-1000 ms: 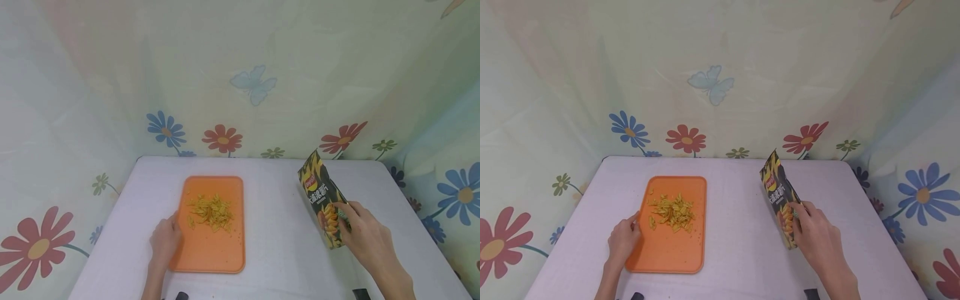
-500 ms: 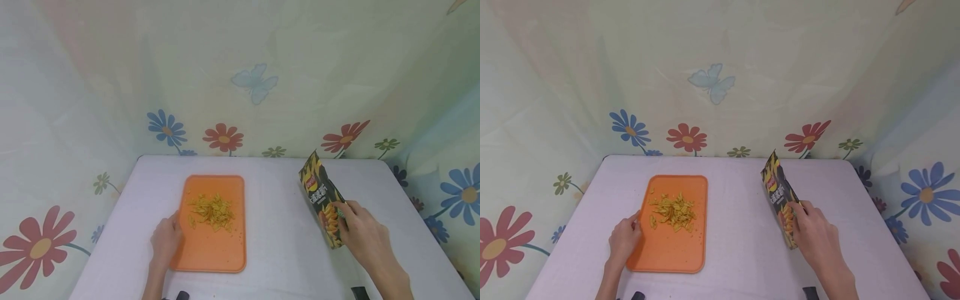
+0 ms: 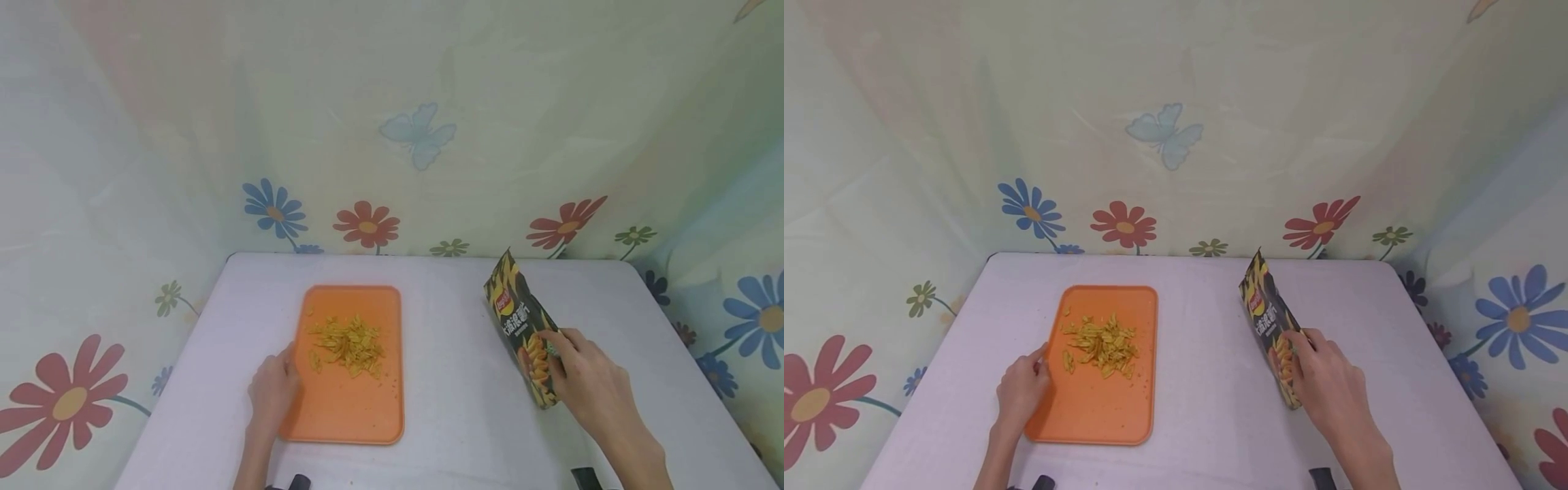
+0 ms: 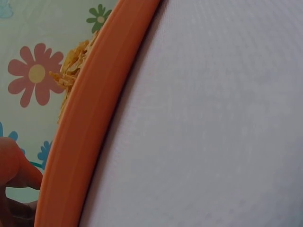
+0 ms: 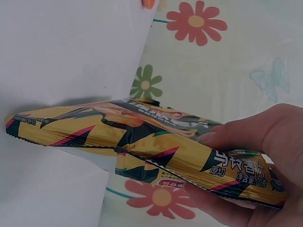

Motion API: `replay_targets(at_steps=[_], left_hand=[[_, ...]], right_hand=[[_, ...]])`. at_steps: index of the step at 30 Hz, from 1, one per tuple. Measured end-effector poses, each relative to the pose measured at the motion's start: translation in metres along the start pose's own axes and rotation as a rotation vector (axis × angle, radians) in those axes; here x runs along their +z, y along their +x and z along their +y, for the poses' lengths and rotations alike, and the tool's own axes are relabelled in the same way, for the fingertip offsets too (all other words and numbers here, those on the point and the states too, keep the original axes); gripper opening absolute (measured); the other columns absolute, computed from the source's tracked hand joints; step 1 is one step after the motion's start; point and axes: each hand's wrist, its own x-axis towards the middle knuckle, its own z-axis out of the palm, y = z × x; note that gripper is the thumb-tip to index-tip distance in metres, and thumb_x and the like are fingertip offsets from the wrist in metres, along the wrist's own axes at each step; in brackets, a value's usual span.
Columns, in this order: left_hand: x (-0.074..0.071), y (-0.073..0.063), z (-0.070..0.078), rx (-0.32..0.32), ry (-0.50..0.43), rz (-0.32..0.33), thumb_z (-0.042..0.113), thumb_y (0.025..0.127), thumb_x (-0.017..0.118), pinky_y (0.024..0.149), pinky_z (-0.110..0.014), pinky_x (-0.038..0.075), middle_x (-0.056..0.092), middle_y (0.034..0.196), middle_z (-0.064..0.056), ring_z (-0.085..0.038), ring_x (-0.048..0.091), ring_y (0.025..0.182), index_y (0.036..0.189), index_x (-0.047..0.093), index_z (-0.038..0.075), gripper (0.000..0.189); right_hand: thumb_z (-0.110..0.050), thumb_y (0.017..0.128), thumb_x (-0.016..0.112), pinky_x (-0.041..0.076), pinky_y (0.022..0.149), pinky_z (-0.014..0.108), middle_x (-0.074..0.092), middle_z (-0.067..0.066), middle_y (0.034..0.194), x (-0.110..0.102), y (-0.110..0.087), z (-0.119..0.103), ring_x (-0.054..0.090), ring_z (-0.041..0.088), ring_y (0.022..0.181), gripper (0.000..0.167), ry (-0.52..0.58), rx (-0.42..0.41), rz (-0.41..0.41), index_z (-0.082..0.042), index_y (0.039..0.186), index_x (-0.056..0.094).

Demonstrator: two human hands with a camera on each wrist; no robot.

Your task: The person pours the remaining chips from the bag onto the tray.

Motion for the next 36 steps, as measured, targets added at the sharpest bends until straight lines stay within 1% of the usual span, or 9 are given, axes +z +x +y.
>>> replay_targets(at_steps=[7,12,14,19,22,26,29,33,36], left_hand=[[0.0006,-0.0006,0.0012,-0.010,-0.009,-0.006,0.009,0.103,0.050,0.058,-0.032,0.036,0.053,0.084,-0.010,-0.020,0.045,0.068,0.148,0.052,0.001,0.046],[-0.0001,-0.0004,0.0029,-0.022,-0.014,-0.017,0.009,0.103,0.049,0.058,-0.032,0.036,0.050,0.082,-0.009,-0.020,0.044,0.068,0.149,0.051,0.001,0.047],[-0.0005,-0.0003,0.0033,-0.024,-0.012,-0.017,0.009,0.103,0.049,0.058,-0.032,0.036,0.050,0.082,-0.009,-0.020,0.044,0.068,0.149,0.051,0.001,0.047],[-0.0007,-0.0005,0.0031,-0.025,-0.012,-0.013,0.009,0.103,0.050,0.058,-0.032,0.036,0.051,0.083,-0.009,-0.020,0.044,0.068,0.149,0.051,0.002,0.047],[0.0003,-0.0004,0.0018,-0.025,-0.011,-0.010,0.009,0.103,0.050,0.058,-0.032,0.036,0.052,0.083,-0.010,-0.020,0.045,0.068,0.149,0.052,0.001,0.047],[0.0009,-0.0008,0.0007,-0.018,-0.004,0.000,0.009,0.102,0.051,0.057,-0.031,0.036,0.053,0.084,-0.010,-0.020,0.044,0.068,0.148,0.052,0.001,0.046],[0.0002,-0.0018,0.0009,-0.014,-0.002,0.003,0.008,0.102,0.051,0.057,-0.031,0.036,0.053,0.084,-0.010,-0.020,0.044,0.067,0.148,0.053,0.001,0.046],[-0.0010,-0.0020,0.0017,-0.016,-0.005,-0.002,0.008,0.102,0.051,0.058,-0.031,0.036,0.053,0.084,-0.010,-0.020,0.045,0.068,0.148,0.052,0.001,0.046],[-0.0019,-0.0016,0.0020,-0.015,-0.006,-0.008,0.008,0.103,0.051,0.058,-0.031,0.037,0.053,0.084,-0.010,-0.020,0.045,0.068,0.148,0.052,0.001,0.046]], right_hand=[[0.008,0.072,0.083,0.041,0.045,0.028,0.066,0.019,0.109,0.0018,0.0018,0.0014,0.057,0.017,0.061,0.048,0.041,-0.040,0.022,-0.004,0.116,0.070],[0.008,0.072,0.084,0.039,0.045,0.024,0.065,0.021,0.112,0.0031,0.0019,0.0027,0.054,0.013,0.060,0.052,0.095,-0.059,-0.009,-0.006,0.119,0.067],[0.009,0.072,0.084,0.041,0.046,0.025,0.064,0.022,0.115,0.0031,0.0018,0.0028,0.055,0.014,0.062,0.054,0.121,-0.057,-0.033,-0.007,0.120,0.065],[0.007,0.075,0.083,0.051,0.051,0.031,0.063,0.025,0.120,0.0011,0.0015,0.0020,0.066,0.025,0.073,0.057,0.179,-0.032,-0.100,-0.008,0.126,0.062],[0.006,0.077,0.082,0.056,0.056,0.036,0.062,0.027,0.124,-0.0008,0.0012,0.0015,0.070,0.034,0.083,0.058,0.215,-0.004,-0.153,-0.008,0.129,0.061],[0.007,0.078,0.081,0.060,0.065,0.043,0.060,0.030,0.131,-0.0025,0.0007,0.0028,0.069,0.045,0.100,0.060,0.257,0.015,-0.215,-0.008,0.132,0.058],[0.010,0.078,0.079,0.061,0.066,0.040,0.059,0.029,0.134,-0.0040,0.0003,0.0053,0.069,0.044,0.103,0.063,0.282,-0.005,-0.240,-0.008,0.135,0.057],[0.013,0.078,0.076,0.059,0.065,0.031,0.056,0.027,0.139,-0.0061,-0.0007,0.0087,0.070,0.037,0.101,0.071,0.333,-0.029,-0.284,-0.009,0.141,0.053],[0.012,0.079,0.076,0.061,0.068,0.034,0.052,0.027,0.143,-0.0065,-0.0015,0.0096,0.067,0.042,0.109,0.075,0.359,-0.010,-0.335,-0.010,0.145,0.050]])
